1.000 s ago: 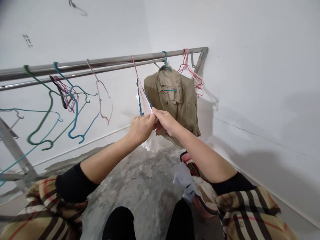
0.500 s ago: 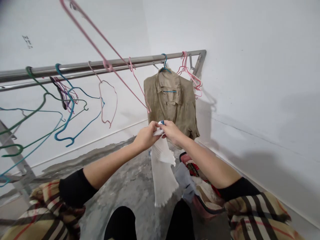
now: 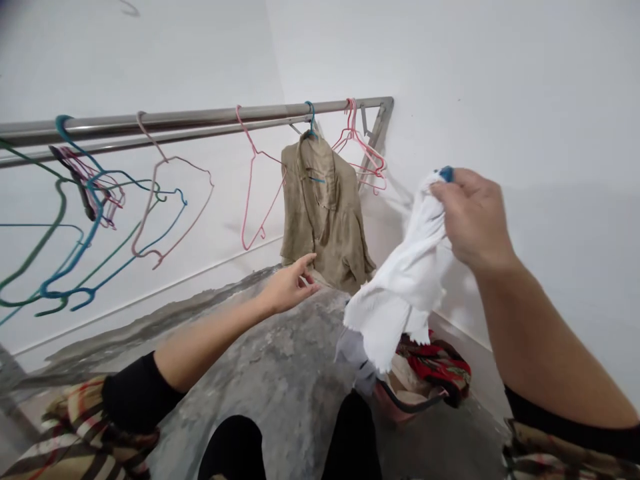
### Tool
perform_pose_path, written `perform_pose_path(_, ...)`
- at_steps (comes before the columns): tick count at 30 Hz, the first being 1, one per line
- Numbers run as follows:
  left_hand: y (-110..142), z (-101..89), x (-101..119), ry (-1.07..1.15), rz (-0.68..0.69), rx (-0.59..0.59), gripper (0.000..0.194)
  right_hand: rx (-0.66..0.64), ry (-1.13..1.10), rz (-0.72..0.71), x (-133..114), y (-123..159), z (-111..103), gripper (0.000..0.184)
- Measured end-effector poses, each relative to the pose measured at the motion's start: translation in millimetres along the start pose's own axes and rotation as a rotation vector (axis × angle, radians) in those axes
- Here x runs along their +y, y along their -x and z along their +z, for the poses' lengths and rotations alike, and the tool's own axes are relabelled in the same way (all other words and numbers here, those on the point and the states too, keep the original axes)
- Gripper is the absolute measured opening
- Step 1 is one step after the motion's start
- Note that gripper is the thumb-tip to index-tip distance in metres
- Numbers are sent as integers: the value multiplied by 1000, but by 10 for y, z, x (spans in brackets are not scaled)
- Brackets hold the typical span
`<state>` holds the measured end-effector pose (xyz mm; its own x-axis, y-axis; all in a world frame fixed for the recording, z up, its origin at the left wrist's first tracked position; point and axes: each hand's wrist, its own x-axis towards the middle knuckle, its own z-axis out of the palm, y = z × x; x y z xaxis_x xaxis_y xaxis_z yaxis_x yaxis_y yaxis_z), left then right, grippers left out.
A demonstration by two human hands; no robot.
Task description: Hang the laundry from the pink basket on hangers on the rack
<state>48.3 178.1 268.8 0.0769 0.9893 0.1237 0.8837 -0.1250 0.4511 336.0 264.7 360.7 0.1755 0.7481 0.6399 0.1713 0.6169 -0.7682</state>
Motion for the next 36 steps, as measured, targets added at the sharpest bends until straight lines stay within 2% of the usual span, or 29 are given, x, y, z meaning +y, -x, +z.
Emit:
perform_pose_path(2, 0, 52, -74, 14, -9, -3, 71, 68, 206, -45, 123, -116, -104, 25)
perform_pose_path(4, 5, 90, -133, 23, -20, -4, 68, 41, 529, -60, 326, -228, -118, 22)
perform_pose_path(5, 8, 101, -156, 25, -24, -3, 67, -37, 714, -42, 446, -282, -93, 19)
perform_pose_path(7, 15, 106, -193, 33, -25, -3, 67, -284, 1004, 39, 690, -375, 15, 17)
perform_pose_path(9, 15, 88, -217, 43, -22, -3, 67, -542, 1116, 126, 886, -446, 187, 17)
perform_pose_path(10, 8, 72, -224, 47, -22, -1, 67, -623, 1117, 144, 949, -476, 294, 19)
perform_pose_path(12, -31, 34, -228, 44, -16, 13, 67, -697, 1088, 116, 996, -539, 542, 26)
perform_pose_path(15, -192, -19, -210, 17, 30, 105, 67, -649, 848, -46, 916, -659, 980, 44)
perform_pose_path(17, -384, -31, -191, 30, 74, 202, 68, -607, 566, -105, 819, -744, 1284, 56)
perform_pose_path(19, -634, -11, -176, 77, 122, 315, 74, -605, 336, -106, 718, -805, 1563, 64)
perform_pose_path(21, -913, 38, -170, 135, 155, 445, 84, -604, 248, -136, 618, -831, 1788, 64)
perform_pose_path(23, -1186, 98, -173, 191, 153, 590, 92, -566, 298, -213, 524, -826, 1944, 56)
perform_pose_path(27, -1647, 143, -196, 327, 101, 769, 96, -464, 512, -275, 407, -789, 2046, 45)
perform_pose_path(31, -1994, 15, -224, 443, 143, 863, 93, -434, 512, -310, 415, -780, 1978, 45)
perform_pose_path(34, -2125, -128, -208, 575, 154, 818, 90, -429, 485, -351, 452, -780, 1921, 48)
perform_pose_path(36, -2136, -202, -170, 690, 174, 706, 80, -436, 493, -365, 472, -778, 1901, 50)
